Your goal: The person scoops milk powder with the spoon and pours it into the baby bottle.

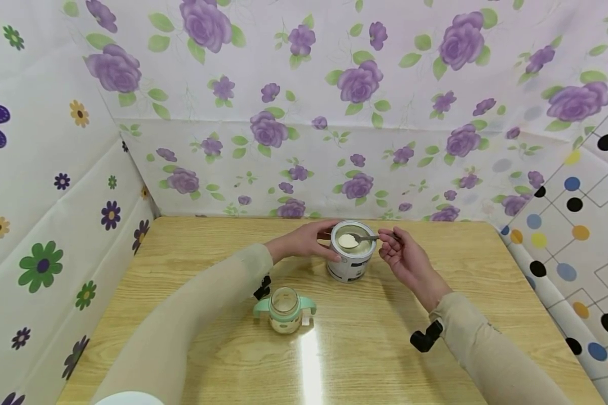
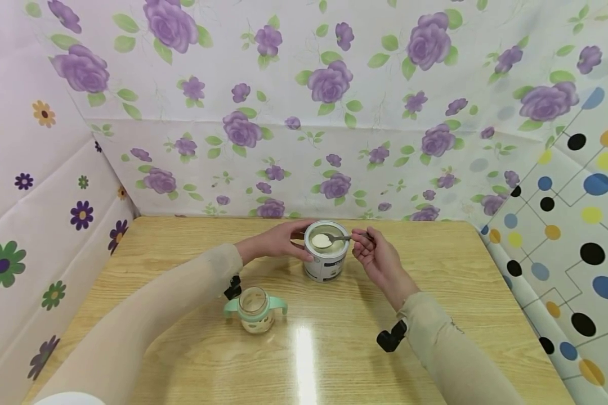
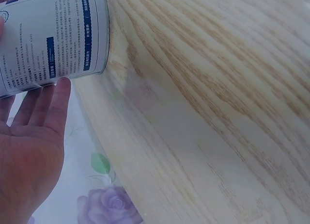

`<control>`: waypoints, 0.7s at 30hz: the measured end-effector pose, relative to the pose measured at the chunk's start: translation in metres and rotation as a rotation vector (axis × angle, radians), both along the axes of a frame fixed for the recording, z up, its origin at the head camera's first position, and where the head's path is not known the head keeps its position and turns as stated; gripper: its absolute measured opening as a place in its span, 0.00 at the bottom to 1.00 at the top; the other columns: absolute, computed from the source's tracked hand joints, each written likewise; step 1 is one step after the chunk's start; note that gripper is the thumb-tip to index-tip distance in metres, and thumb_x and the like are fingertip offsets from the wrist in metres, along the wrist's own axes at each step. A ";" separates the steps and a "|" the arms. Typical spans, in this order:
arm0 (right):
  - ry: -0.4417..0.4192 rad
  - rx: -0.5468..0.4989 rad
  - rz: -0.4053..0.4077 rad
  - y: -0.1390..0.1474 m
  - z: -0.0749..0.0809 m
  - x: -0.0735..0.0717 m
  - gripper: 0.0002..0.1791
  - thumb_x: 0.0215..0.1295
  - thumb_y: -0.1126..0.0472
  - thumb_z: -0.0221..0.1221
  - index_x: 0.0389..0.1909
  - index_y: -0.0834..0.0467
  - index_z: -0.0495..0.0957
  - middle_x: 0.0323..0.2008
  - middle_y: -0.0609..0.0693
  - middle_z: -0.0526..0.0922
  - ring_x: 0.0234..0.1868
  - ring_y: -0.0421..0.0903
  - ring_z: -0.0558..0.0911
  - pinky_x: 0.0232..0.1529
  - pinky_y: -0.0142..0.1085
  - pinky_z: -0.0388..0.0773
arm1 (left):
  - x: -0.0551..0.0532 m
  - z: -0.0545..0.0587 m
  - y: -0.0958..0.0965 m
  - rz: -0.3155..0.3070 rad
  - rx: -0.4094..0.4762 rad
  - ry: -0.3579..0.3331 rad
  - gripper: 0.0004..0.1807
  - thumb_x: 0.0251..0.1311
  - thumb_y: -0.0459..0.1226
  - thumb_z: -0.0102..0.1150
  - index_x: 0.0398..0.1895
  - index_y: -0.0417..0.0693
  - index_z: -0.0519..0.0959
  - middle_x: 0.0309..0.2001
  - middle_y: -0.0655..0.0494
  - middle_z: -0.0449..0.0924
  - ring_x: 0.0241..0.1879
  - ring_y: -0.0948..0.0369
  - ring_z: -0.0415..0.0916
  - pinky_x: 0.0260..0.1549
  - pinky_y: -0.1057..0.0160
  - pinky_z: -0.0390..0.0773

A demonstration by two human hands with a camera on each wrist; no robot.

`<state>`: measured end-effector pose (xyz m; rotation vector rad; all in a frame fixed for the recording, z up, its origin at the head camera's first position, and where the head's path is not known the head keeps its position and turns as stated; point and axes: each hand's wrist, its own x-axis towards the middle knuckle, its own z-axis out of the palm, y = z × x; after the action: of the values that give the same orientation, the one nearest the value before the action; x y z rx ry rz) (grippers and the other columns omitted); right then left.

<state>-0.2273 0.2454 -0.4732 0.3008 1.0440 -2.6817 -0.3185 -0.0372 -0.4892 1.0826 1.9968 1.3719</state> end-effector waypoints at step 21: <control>0.007 -0.042 0.021 0.001 0.006 -0.004 0.27 0.90 0.55 0.43 0.42 0.66 0.87 0.30 0.53 0.90 0.29 0.43 0.82 0.38 0.32 0.78 | 0.048 0.055 -0.112 0.062 -0.096 -0.102 0.48 0.70 0.37 0.72 0.87 0.53 0.56 0.83 0.50 0.60 0.81 0.50 0.59 0.76 0.47 0.68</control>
<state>-0.2315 0.2460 -0.4676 0.2713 0.9860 -2.6842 -0.2705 -0.1497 -0.4339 0.8978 2.0151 1.3200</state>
